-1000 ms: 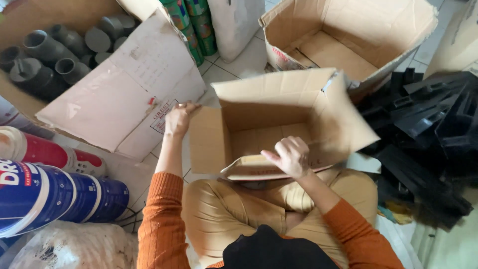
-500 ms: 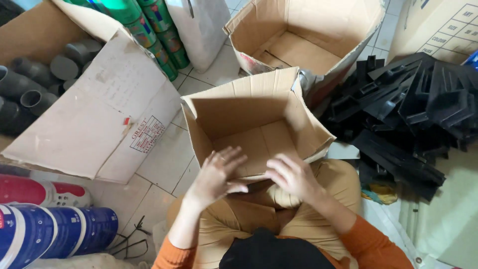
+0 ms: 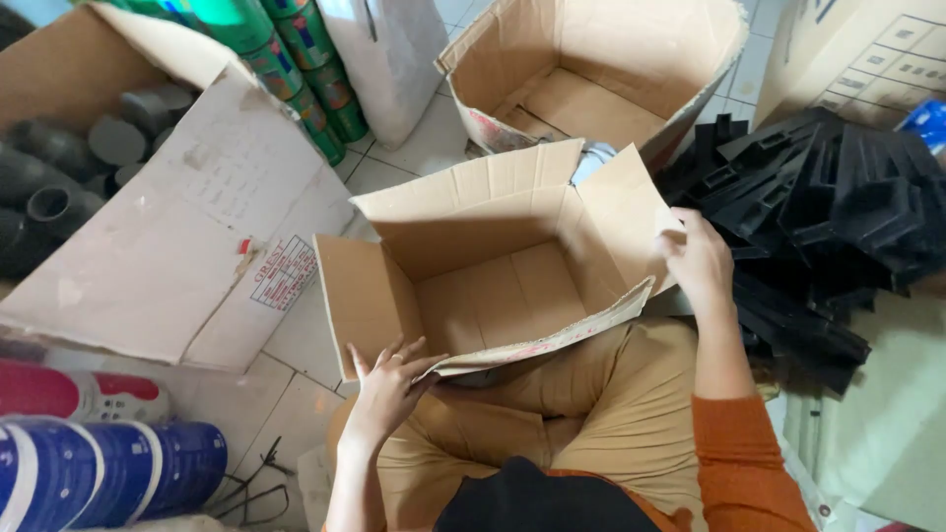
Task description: The person wipes the inside of a cardboard box with a cloth, then folds the flaps. They apply clear packing tape to the box seams using a tape roll and scissors, cutting the tape to seal the box.
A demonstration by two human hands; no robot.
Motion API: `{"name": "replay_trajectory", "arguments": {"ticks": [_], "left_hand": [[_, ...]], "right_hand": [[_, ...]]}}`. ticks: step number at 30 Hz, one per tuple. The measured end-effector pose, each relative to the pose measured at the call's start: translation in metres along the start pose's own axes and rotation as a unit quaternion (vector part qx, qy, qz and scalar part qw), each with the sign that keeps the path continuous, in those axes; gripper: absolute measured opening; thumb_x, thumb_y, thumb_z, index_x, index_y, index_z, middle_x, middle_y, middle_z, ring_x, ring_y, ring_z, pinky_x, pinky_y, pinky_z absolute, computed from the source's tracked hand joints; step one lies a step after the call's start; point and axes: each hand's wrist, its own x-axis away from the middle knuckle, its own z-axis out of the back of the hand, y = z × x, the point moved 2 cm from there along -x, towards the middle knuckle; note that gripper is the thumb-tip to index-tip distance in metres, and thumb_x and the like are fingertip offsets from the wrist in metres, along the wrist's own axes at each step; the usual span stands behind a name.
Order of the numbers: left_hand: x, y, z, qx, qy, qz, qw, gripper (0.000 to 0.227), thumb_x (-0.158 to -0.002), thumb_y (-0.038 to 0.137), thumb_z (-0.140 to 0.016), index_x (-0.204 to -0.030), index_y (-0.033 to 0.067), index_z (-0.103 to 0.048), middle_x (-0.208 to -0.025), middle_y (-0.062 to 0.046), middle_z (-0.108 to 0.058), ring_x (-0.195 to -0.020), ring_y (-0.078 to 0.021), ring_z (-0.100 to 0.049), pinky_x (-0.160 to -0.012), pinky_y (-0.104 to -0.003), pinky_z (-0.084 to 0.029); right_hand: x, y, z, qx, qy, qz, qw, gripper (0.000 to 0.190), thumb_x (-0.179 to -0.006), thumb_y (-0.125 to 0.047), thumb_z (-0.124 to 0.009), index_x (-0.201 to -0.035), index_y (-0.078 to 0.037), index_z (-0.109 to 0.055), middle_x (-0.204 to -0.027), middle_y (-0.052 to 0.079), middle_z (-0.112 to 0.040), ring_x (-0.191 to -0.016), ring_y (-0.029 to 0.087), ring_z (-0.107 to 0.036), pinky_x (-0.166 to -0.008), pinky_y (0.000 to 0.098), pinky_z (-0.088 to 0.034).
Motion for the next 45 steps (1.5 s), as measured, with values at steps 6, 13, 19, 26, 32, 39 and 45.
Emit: {"name": "replay_trajectory", "arguments": {"ticks": [6, 13, 19, 26, 32, 39, 45], "left_hand": [[0.006, -0.010, -0.002, 0.143, -0.012, -0.005, 0.990, 0.035, -0.085, 0.039, -0.048, -0.114, 0.0318, -0.065, -0.129, 0.004, -0.057, -0.130, -0.0213, -0.039, -0.095, -0.070, 0.020], [0.003, -0.030, -0.021, 0.122, 0.021, -0.027, 0.992, 0.033, -0.087, 0.028, -0.050, -0.117, 0.0348, -0.063, -0.130, 0.009, -0.056, -0.127, -0.0157, -0.043, -0.099, -0.065, 0.019], [0.004, -0.017, -0.009, 0.127, 0.029, 0.009, 0.991, 0.028, -0.087, 0.032, -0.049, -0.104, 0.0237, -0.069, -0.128, 0.004, -0.057, -0.127, -0.0170, -0.043, -0.103, -0.065, 0.014], [0.007, -0.015, -0.009, 0.131, 0.024, -0.006, 0.991, 0.032, -0.088, 0.034, -0.045, -0.111, 0.0263, -0.066, -0.128, 0.004, -0.057, -0.127, -0.0184, -0.043, -0.102, -0.064, 0.018], [0.008, -0.002, 0.007, 0.129, 0.043, -0.004, 0.991, 0.035, -0.087, 0.031, -0.050, -0.121, 0.0278, -0.057, -0.130, 0.005, -0.055, -0.125, -0.0153, -0.045, -0.102, -0.066, 0.011], [-0.022, 0.127, 0.084, 0.165, 0.119, -0.230, 0.952, 0.058, -0.079, 0.031, -0.068, -0.131, 0.0122, -0.049, -0.135, -0.007, -0.050, -0.127, -0.0238, -0.044, -0.104, -0.062, -0.016], [-0.126, 0.248, -0.042, -0.052, 0.065, -0.272, 0.959, 0.084, -0.068, 0.044, -0.074, -0.137, 0.0139, -0.038, -0.137, -0.011, -0.043, -0.133, -0.0272, -0.033, -0.106, -0.059, -0.024]], "right_hand": [[-0.032, 0.133, -0.097, -0.248, -0.075, -0.226, 0.939, 0.029, -0.083, -0.025, -0.062, -0.112, -0.022, -0.059, -0.095, 0.007, -0.061, -0.075, 0.019, -0.058, -0.042, 0.0333, -0.045], [-0.015, 0.117, -0.077, -0.240, -0.083, -0.217, 0.943, 0.026, -0.082, -0.042, -0.066, -0.078, -0.016, -0.060, -0.077, -0.003, -0.059, -0.075, 0.007, -0.051, -0.066, 0.0228, -0.037], [-0.041, 0.061, -0.027, 0.016, -0.028, -0.127, 0.991, 0.052, -0.070, -0.063, -0.060, -0.072, -0.011, -0.055, -0.070, 0.013, -0.060, -0.074, 0.036, -0.058, -0.061, 0.0427, -0.038], [-0.091, 0.048, -0.056, 0.189, -0.095, -0.110, 0.971, 0.033, -0.068, -0.034, -0.068, -0.091, -0.010, -0.066, -0.093, 0.013, -0.066, -0.090, 0.034, -0.062, -0.070, 0.0411, -0.050], [-0.086, 0.057, -0.066, 0.175, -0.128, -0.116, 0.969, 0.040, -0.071, -0.039, -0.070, -0.094, -0.007, -0.065, -0.095, 0.013, -0.066, -0.091, 0.034, -0.062, -0.068, 0.0416, -0.049], [-0.090, 0.076, -0.066, -0.094, -0.171, -0.169, 0.966, 0.082, -0.063, -0.051, -0.071, -0.127, -0.006, -0.049, -0.126, 0.012, -0.054, -0.113, 0.026, -0.053, -0.090, 0.0312, -0.039], [-0.084, 0.084, -0.094, -0.063, -0.033, -0.138, 0.988, 0.042, -0.071, -0.052, -0.072, -0.102, -0.023, -0.066, -0.097, 0.006, -0.066, -0.103, 0.026, -0.059, -0.087, 0.0370, -0.051]]}}
